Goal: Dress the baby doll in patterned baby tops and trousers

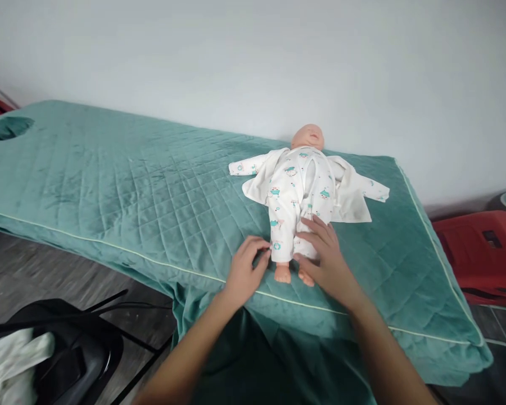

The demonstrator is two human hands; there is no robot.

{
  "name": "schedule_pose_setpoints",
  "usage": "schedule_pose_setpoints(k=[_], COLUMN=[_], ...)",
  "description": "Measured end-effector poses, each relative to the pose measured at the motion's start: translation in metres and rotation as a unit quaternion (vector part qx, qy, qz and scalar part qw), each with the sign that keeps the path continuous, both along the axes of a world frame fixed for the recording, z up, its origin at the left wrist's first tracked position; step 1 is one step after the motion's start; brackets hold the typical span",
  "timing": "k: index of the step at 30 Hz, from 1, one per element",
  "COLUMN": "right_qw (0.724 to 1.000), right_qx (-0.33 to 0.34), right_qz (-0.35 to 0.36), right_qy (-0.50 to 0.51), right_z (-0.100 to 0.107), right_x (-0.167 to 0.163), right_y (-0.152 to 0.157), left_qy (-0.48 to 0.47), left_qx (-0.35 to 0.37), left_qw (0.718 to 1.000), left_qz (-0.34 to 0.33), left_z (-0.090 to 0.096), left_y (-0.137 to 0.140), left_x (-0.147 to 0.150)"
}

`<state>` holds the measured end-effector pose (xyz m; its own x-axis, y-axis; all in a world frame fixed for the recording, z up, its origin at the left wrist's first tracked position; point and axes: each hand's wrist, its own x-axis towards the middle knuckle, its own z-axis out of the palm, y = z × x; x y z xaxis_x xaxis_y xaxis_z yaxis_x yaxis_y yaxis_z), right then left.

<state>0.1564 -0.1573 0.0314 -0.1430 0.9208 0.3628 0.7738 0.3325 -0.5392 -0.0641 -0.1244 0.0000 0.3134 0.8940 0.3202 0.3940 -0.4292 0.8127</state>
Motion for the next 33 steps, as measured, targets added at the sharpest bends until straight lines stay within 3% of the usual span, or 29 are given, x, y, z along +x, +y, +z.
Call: schedule_pose_setpoints(k=[4, 9, 14, 21, 28, 33], right_qw=[0.991, 0.972, 0.959, 0.973, 0.987, 0.992], right_qx=[-0.042, -0.032, -0.003, 0.004, 0.045, 0.044], right_qz=[-0.039, -0.064, -0.072, -0.077, -0.061, -0.034], right_qy=[-0.119, -0.224, -0.274, -0.216, -0.141, -0.112], right_z=[0.010, 0.026, 0.028, 0.014, 0.038, 0.040], right_x=[-0.016, -0.037, -0.054, -0.052, -0.057, -0.059], right_y=[-0.018, -0.018, -0.015, -0.017, -0.041, -0.050], left_qy=[0.073, 0.136, 0.140, -0.002, -0.082, -0.063], left_qx=[0.018, 0.058, 0.041, -0.022, -0.028, -0.047], left_qw=[0.997, 0.989, 0.989, 1.000, 0.996, 0.995], left_qz=[-0.024, -0.013, 0.011, -0.004, 0.024, 0.062], left_z=[-0.009, -0.011, -0.011, -0.005, 0.008, -0.001], left_y=[-0.024, -0.015, -0.009, -0.013, -0.028, -0.037], left_x=[0.000, 0.010, 0.014, 0.007, -0.007, -0.011])
